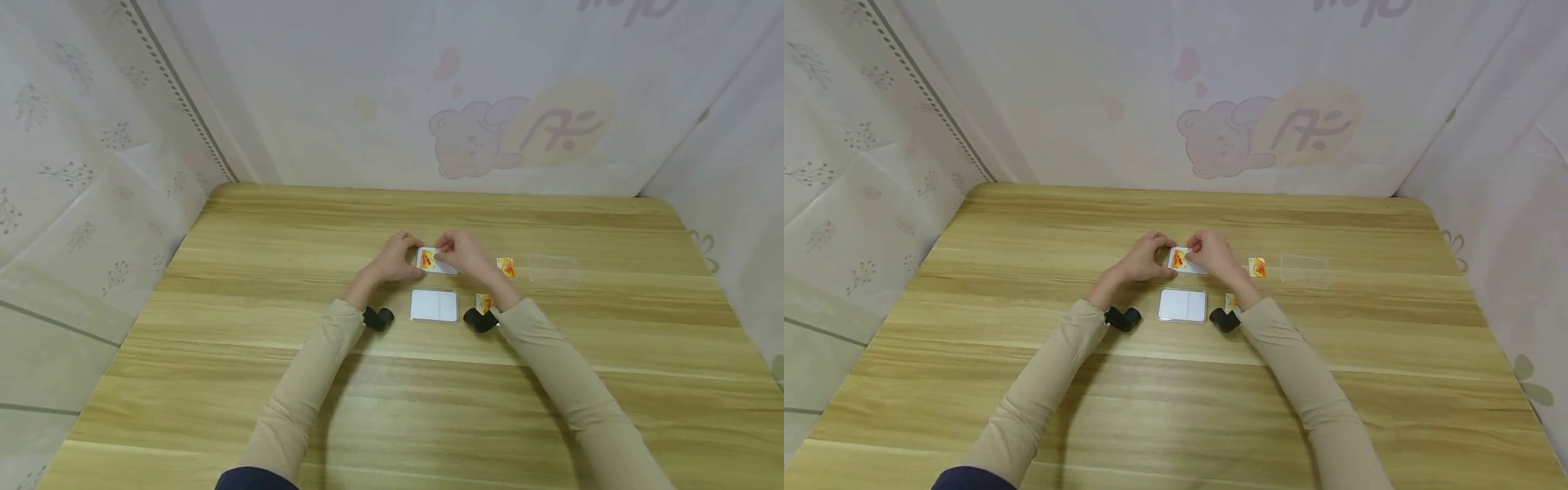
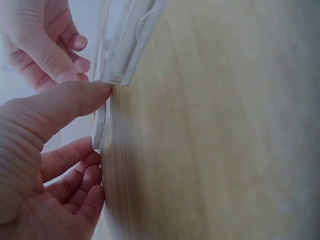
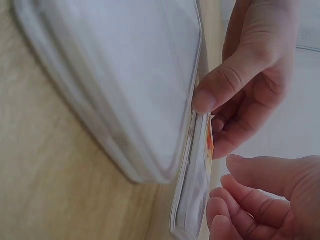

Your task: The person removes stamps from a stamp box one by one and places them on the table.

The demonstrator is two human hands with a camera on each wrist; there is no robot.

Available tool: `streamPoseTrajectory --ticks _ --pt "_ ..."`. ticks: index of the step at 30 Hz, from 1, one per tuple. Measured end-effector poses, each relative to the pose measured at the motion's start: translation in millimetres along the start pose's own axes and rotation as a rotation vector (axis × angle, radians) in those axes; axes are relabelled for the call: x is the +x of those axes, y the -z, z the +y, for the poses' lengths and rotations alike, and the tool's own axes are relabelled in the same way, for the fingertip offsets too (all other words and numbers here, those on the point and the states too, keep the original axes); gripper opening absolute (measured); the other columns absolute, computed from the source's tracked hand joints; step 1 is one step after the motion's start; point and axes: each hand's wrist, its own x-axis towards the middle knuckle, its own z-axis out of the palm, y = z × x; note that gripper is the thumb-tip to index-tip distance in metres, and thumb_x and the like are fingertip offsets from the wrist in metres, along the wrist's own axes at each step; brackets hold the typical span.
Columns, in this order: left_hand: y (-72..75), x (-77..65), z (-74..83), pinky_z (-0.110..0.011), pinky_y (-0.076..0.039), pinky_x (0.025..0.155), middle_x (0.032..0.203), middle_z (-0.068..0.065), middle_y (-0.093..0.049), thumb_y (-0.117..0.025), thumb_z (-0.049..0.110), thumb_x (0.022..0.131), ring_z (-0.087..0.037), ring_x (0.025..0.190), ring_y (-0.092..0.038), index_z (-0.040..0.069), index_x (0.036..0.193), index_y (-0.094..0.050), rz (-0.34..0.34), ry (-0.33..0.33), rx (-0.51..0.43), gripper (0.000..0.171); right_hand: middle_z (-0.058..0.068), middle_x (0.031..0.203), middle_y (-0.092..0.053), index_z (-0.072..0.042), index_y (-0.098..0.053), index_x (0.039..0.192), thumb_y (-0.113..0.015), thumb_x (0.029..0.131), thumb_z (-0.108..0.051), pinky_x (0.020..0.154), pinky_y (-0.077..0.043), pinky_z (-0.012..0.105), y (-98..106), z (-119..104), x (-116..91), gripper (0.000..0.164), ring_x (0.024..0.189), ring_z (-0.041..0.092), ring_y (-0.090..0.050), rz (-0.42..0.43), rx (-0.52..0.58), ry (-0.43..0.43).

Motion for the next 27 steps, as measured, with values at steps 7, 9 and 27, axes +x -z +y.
streamPoseTrajectory --ticks 7,9,27 --pt "-0.4 0.6 0.0 -0.039 -0.032 0.104 0.124 -0.018 -0.048 -0.076 0.012 0.075 -0.031 0.120 -0.040 -0.005 0.124 -0.053 0.005 -0.008 0.002 0.056 0.016 0.086 -0.064 0.009 -0.064 0.096 -0.066 0.083 -0.001 0.072 -0.049 0.031 -2.7 -1.7 3.9 0.017 0.081 0.026 -0.058 -0.011 -0.020 -0.004" --pt "-0.4 0.5 0.0 -0.039 -0.032 0.104 0.124 -0.018 -0.048 -0.076 0.012 0.075 -0.031 0.120 -0.040 -0.005 0.124 -0.053 0.007 -0.008 0.001 0.056 0.016 0.086 -0.063 0.009 -0.064 0.096 -0.066 0.083 -0.001 0.072 -0.048 0.031 -3.2 -2.5 4.7 0.016 0.081 0.025 -0.058 -0.014 -0.029 -0.007" --pt "0.5 0.0 0.7 -0.038 -0.032 0.104 0.123 -0.017 -0.049 -0.076 0.013 0.075 -0.031 0.120 -0.041 -0.005 0.124 -0.053 0.005 -0.012 0.012 0.057 0.011 0.079 -0.055 0.007 -0.061 0.092 -0.069 0.078 0.003 0.065 -0.042 0.027 -7.6 -8.8 8.5 0.017 0.074 0.021 -0.049 -0.031 -0.109 -0.030"
